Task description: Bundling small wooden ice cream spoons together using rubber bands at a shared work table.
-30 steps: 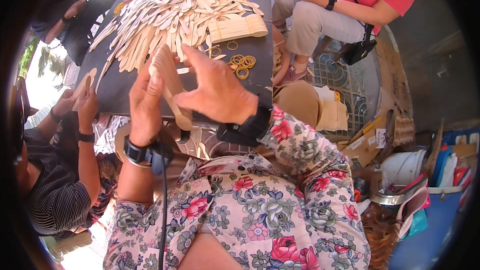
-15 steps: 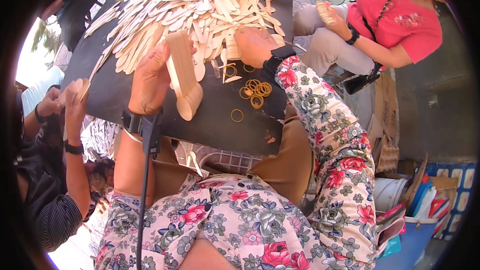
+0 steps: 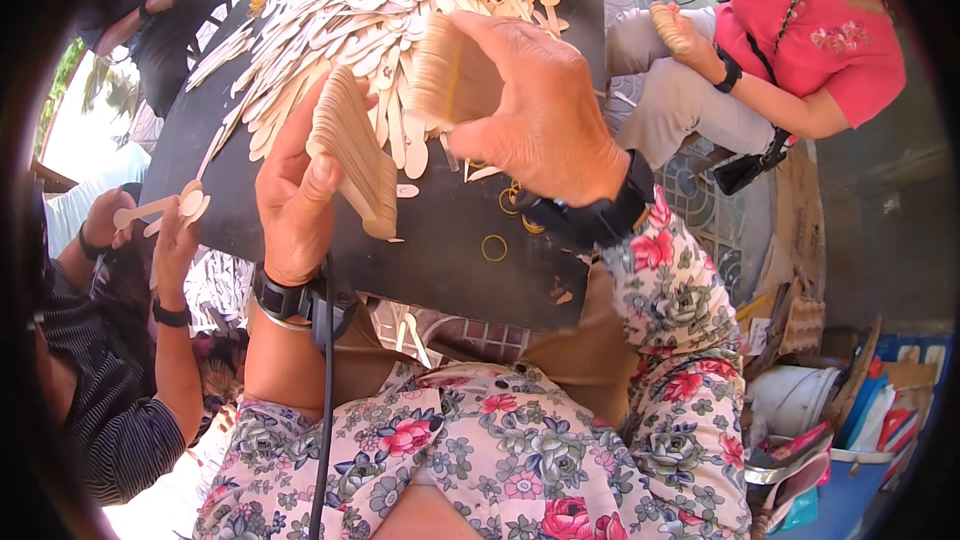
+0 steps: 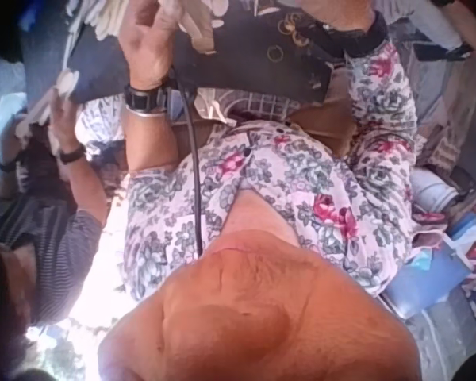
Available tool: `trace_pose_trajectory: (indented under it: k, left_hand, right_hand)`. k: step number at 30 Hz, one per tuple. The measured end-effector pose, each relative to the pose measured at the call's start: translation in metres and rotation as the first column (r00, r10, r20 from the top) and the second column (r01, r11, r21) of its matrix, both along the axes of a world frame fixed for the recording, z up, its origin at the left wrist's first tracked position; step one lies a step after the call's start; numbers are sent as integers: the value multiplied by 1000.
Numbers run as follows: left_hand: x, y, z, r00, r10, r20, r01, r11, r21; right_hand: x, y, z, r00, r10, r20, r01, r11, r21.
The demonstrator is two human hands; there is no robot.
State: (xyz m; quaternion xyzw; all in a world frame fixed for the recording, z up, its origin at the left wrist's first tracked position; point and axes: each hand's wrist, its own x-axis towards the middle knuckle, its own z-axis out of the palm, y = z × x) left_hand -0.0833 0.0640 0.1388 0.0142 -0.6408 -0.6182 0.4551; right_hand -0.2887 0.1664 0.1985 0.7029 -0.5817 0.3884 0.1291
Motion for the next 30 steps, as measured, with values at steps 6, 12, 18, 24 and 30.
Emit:
trace_pose_trajectory:
  k: [6, 12, 18, 24, 30]
  left_hand:
    - [1, 13, 5, 998, 66, -9, -67, 995, -77]
    - [-3, 17, 3, 1000, 17, 25, -16, 999, -47]
    - [-5, 16, -1, 998, 45, 53, -42, 997, -57]
    - [-7, 14, -1, 993, 70, 89, -66, 996, -55]
    - [3, 18, 1, 994, 57, 91, -52, 997, -53]
  right_hand:
    - [46, 2, -22, 674, 320, 666, -335, 936, -111]
    - [40, -1, -37, 603, 310, 735, -432, 901, -25]
    - [40, -6, -47, 570, 310, 761, -383, 920, -88]
    - [40, -7, -47, 548, 319, 774, -389, 916, -103]
    - [48, -3, -49, 551, 337, 764, -400, 909, -112]
